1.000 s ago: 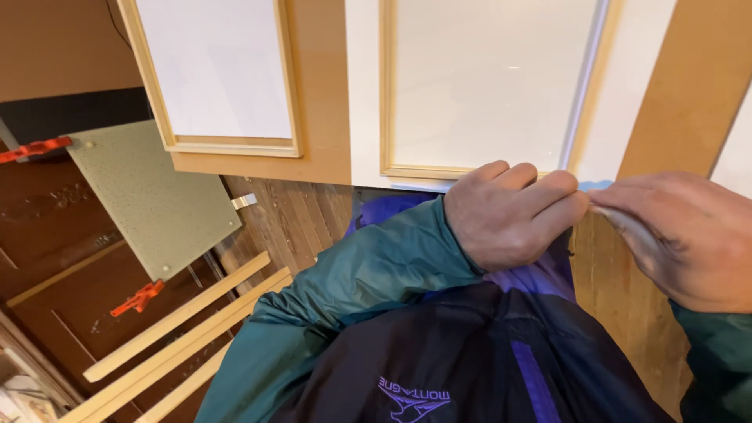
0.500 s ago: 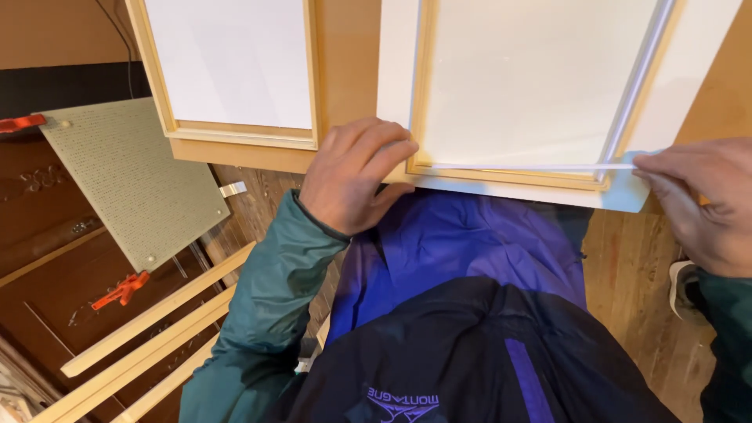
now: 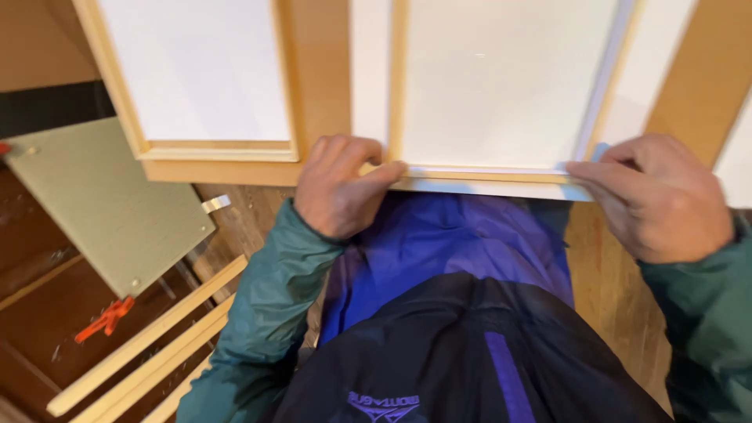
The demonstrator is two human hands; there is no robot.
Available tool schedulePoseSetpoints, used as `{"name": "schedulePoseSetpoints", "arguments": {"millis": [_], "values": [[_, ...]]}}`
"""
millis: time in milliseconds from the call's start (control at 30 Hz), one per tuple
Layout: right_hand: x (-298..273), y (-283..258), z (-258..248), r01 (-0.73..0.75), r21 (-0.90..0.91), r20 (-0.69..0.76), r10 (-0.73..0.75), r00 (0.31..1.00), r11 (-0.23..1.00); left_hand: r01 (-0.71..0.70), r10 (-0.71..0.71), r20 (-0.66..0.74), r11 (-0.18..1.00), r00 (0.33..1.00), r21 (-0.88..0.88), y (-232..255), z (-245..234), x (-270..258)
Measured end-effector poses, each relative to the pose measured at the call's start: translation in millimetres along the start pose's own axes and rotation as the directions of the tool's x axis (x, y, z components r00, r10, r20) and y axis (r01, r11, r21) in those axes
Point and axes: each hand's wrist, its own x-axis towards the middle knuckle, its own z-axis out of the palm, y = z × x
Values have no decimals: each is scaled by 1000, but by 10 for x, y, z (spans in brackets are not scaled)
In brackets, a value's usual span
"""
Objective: Assembling and preparing components for a picture frame, including cutting spacers and cleaning the frame interior.
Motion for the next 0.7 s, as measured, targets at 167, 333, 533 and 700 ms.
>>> {"name": "schedulePoseSetpoints", "arguments": {"millis": [167, 333, 533, 700], "values": [[17, 134, -97, -9, 17, 66, 8, 998, 1000, -1, 1, -6, 1000, 1000, 3, 113, -18, 92], [107, 305, -147, 105, 5, 175, -105, 979, 994, -80, 76, -45, 991, 996, -107, 425, 242, 404], [201, 384, -144, 223, 33, 187, -225, 956, 974, -222, 225, -7, 954, 974, -202, 831, 785, 950], [208, 484, -134, 248, 43, 195, -251, 948, 968, -216, 222, 33, 969, 975, -121, 838, 897, 963]]}}
